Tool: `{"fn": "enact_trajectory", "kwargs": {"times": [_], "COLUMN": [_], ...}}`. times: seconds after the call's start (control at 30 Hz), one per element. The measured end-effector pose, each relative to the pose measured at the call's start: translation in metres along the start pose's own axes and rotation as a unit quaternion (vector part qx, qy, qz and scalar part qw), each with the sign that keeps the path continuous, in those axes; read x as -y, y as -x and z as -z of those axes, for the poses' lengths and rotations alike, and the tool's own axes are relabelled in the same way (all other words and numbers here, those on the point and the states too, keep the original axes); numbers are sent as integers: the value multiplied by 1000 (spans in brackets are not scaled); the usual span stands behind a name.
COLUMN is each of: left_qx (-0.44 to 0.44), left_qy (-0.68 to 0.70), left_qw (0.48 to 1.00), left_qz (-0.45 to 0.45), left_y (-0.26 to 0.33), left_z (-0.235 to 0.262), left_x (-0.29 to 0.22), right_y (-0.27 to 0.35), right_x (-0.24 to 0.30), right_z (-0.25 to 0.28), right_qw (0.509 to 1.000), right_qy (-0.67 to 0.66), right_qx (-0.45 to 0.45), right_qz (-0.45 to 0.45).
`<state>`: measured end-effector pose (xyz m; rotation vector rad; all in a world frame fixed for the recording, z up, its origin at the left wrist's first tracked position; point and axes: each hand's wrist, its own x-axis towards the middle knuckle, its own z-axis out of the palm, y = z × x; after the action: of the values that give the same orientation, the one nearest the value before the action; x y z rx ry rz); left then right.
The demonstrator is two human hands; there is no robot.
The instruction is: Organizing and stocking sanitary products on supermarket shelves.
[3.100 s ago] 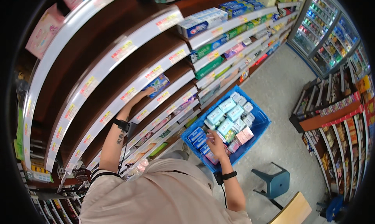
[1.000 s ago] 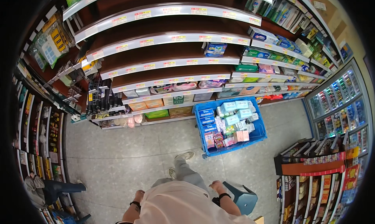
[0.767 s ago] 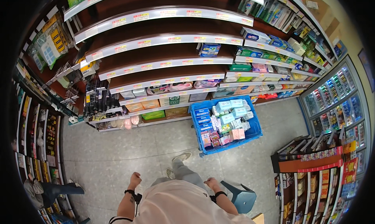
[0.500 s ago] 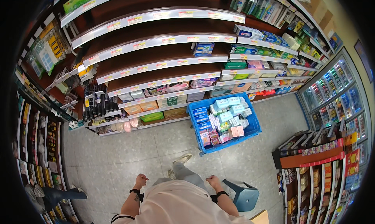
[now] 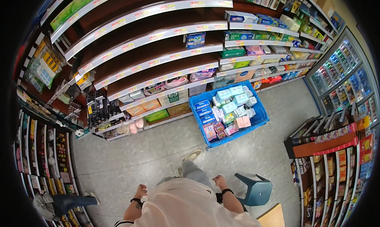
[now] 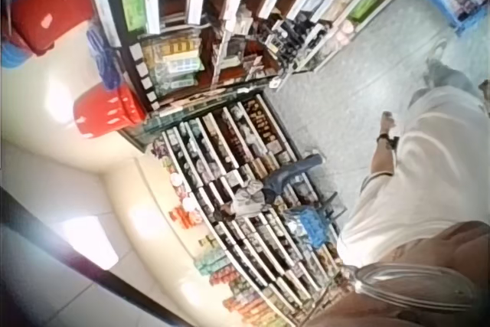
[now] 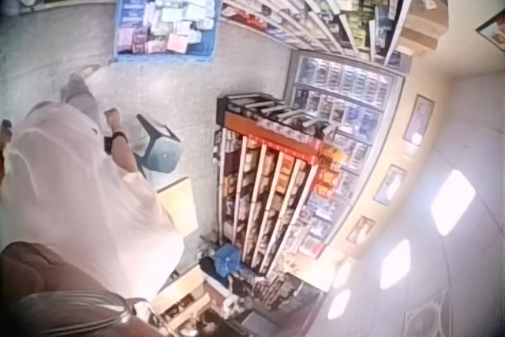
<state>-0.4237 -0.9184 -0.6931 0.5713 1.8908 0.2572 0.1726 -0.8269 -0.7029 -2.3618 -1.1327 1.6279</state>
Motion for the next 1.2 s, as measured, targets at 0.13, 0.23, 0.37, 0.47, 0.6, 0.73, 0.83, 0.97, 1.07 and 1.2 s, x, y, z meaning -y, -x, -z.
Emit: {"fn": "enact_trajectory", "kwargs": {"times": [0.13, 0.23, 0.37, 0.47, 0.6, 0.73, 0.83, 0.97, 1.07, 1.2], "left_qx": [43, 106, 90, 64, 62, 56, 81, 79, 99, 140], "left_qy": [109, 93, 13, -73, -55, -86, -31, 9, -23, 29], "left_qw": [991, 990, 993, 988, 990, 988, 996, 996, 993, 988], "left_qz": [58, 25, -79, -122, -112, -113, -28, 46, 53, 58], "left_y": [-5, -12, -14, 10, 8, 0, -1, -1, -2, -17], "left_z": [0, -3, -15, -23, -22, -19, -21, -32, -39, -45], "left_x": [-21, -37, -69, -113, -101, -65, -40, -28, -30, -31], "right_y": [7, 11, 14, 15, 7, 9, 41, 48, 51, 64], "right_x": [33, 40, 11, -29, -89, -98, -59, -45, -42, -37], "right_z": [5, 7, 4, 1, -4, -13, -6, 1, 8, 20], "right_qw": [993, 987, 980, 983, 988, 965, 967, 971, 973, 972], "right_qy": [-114, -155, -194, -178, -140, -239, -242, -233, -228, -234], "right_qx": [-3, -13, -17, -14, 52, 58, 7, -2, -17, -20], "right_qz": [23, 30, 28, -35, 25, -87, -83, -41, -25, 7]}}
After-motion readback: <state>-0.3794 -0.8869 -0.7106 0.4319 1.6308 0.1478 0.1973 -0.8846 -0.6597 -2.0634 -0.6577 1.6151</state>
